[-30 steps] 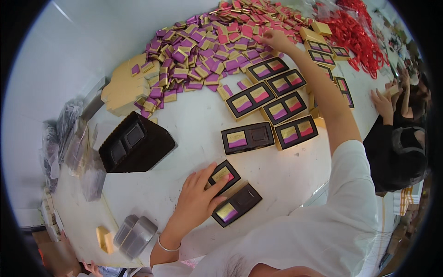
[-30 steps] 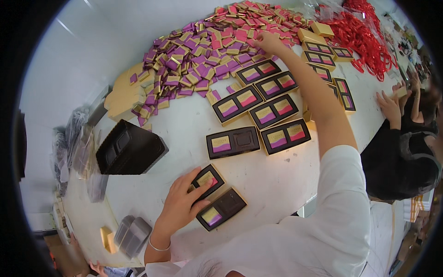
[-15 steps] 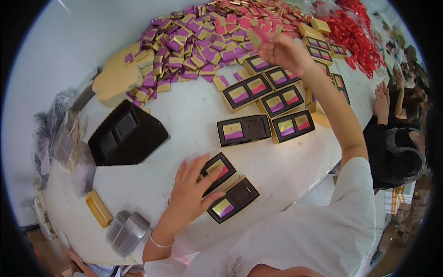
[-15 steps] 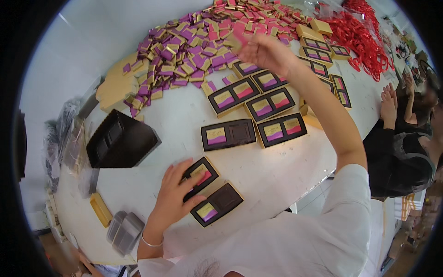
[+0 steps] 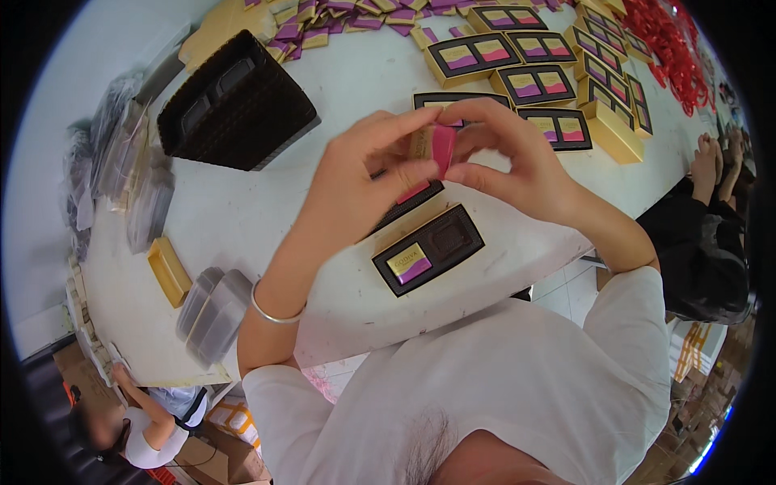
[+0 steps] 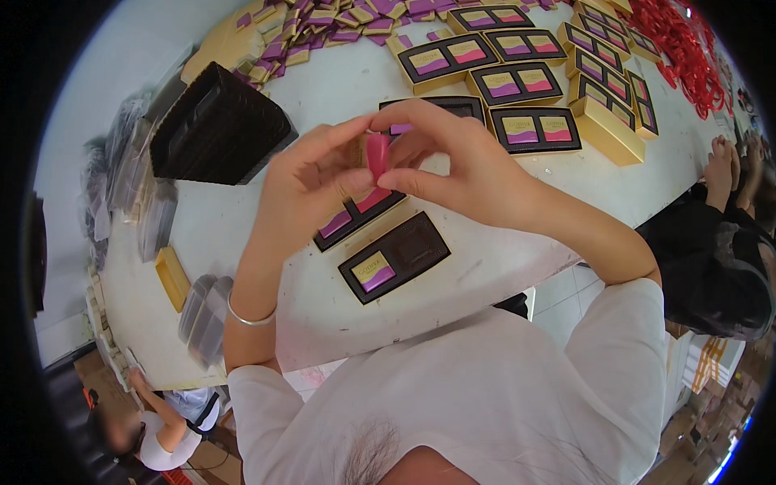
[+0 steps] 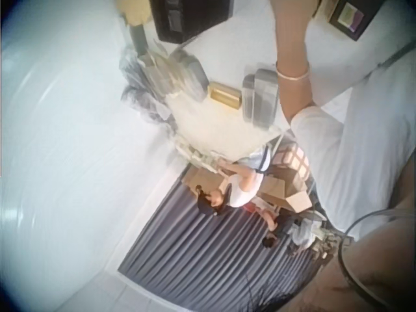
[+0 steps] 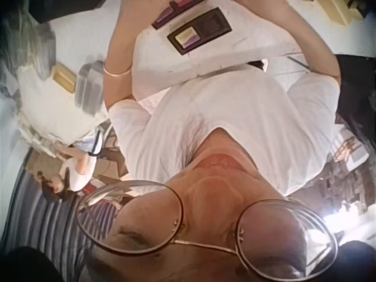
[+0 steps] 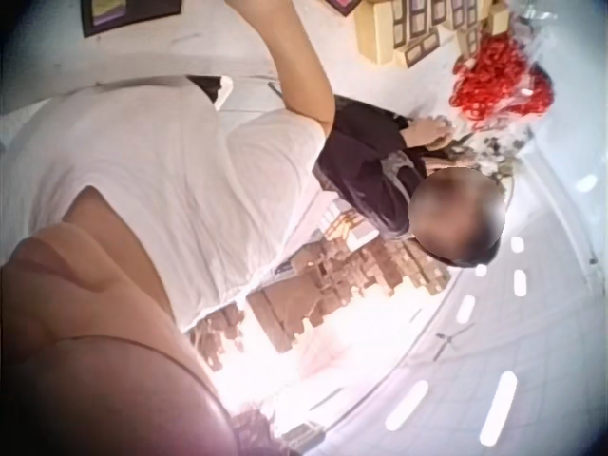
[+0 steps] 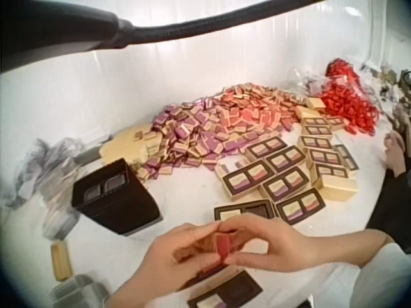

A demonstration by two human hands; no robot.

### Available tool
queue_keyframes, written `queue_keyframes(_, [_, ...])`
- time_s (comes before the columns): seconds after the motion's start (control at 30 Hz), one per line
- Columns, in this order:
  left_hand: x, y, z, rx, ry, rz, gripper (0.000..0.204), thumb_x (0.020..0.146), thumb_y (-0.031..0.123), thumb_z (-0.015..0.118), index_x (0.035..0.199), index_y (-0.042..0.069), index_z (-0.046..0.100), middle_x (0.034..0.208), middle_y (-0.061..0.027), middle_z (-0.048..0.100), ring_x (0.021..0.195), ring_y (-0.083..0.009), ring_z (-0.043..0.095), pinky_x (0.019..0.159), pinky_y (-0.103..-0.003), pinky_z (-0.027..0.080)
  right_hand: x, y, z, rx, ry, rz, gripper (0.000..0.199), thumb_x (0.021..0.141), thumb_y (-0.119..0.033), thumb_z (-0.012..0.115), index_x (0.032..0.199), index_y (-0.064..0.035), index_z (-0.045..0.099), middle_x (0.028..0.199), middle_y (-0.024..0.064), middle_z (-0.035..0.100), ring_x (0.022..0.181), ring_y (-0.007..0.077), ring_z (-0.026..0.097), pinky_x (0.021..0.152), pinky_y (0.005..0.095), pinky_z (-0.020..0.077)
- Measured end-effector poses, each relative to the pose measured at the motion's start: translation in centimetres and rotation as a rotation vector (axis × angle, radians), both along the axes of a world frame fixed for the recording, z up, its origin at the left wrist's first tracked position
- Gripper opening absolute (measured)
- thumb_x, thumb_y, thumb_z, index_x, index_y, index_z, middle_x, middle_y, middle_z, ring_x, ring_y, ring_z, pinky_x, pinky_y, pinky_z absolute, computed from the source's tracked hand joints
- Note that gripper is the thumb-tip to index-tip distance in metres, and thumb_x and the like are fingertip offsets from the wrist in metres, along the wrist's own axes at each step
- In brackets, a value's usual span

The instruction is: The person assembles small rectangular cosmetic palettes by placing two colored inserts into each black tray and then closing the lid. The person handles the trays and inserts by hand, working at a white table with many similar items nearby.

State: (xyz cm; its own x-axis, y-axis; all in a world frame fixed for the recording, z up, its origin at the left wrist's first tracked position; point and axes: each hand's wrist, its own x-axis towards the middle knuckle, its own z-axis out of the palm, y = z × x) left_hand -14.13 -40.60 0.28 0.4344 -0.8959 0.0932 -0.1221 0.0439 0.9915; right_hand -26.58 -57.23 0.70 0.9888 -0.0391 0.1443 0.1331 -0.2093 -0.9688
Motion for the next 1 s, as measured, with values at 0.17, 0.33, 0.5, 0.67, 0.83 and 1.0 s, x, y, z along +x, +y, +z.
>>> queue_keyframes(0.17, [0.3,0.3,1.6,0.112,0.323,-0.256,0.047,0.083,0.0,0.066,0.127,0.001,0.051,0.086,-0.0063,0.062,0.083,-0.0137,0.06,0.073,-0.024,0.048,-0.7,-0.5,-0.9,-0.916,-0.747,0.062,0.046,0.065,-0.005,0.073,0.109,-0.0026,0.062,0.08,0.0083,0.058,0.069,0.022,0.057,0.06,0.0316,0.0467])
queue_keyframes(0.33, [-1.4,2.6,0.7,0.156,-0.493,-0.168,0.062,0.076,0.023,0.074,0.13,0.006,0.049,0.11,-0.0113,0.06,0.1,-0.0265,0.057,0.088,-0.035,0.045,-3.4,0.4,-1.1,-0.994,-0.735,0.078,0.037,0.055,-0.006,0.074,0.092,-0.0011,0.067,0.067,0.0019,0.043,0.056,0.0156,0.043,0.05,0.028,0.037])
queue_keyframes(0.5, [-3.4,5.2,-1.4,0.435,-0.871,-0.175,0.084,0.069,0.048,0.073,0.139,0.014,0.042,0.149,-0.0145,0.027,0.138,-0.0379,0.02,0.108,-0.062,0.01,-5.4,2.1,-4.6,-1.11,-0.57,0.24,0.026,0.069,-0.012,0.068,0.09,0.0027,0.065,0.071,0.0041,0.041,0.065,0.0183,0.047,0.058,0.0315,0.0412])
queue_keyframes(0.67, [-4.1,5.3,-2.9,0.423,-1.008,-0.17,0.079,0.072,0.049,0.07,0.138,0.014,0.043,0.149,-0.0147,0.026,0.138,-0.0392,0.02,0.106,-0.065,0.009,-4.7,2.6,-4.4,-0.84,-0.376,0.173,0.019,0.073,-0.015,0.071,0.084,-0.0041,0.06,0.081,0.0048,0.05,0.07,0.0211,0.05,0.061,0.0348,0.0411])
queue_keyframes(0.83, [-4.2,4.9,-2.5,0.414,-0.991,-0.24,0.07,0.077,0.045,0.067,0.135,0.014,0.046,0.15,-0.016,0.023,0.137,-0.04,0.02,0.104,-0.067,0.011,-2.9,2.6,-5.3,-0.39,-0.088,0.056,0.022,0.075,-0.01,0.071,0.087,-0.009,0.053,0.082,0.0065,0.053,0.076,0.0296,0.054,0.061,0.0407,0.041])
queue_keyframes(1.0, [-4.4,5.3,-3.0,0.371,-0.958,-0.211,0.068,0.077,0.045,0.067,0.133,0.011,0.047,0.149,-0.0167,0.026,0.137,-0.0403,0.022,0.104,-0.068,0.01,-3.3,2.8,-4.9,-0.64,-0.17,0.079,0.02,0.077,-0.013,0.069,0.092,-0.0105,0.058,0.08,0.0044,0.051,0.07,0.0234,0.054,0.059,0.0363,0.0405])
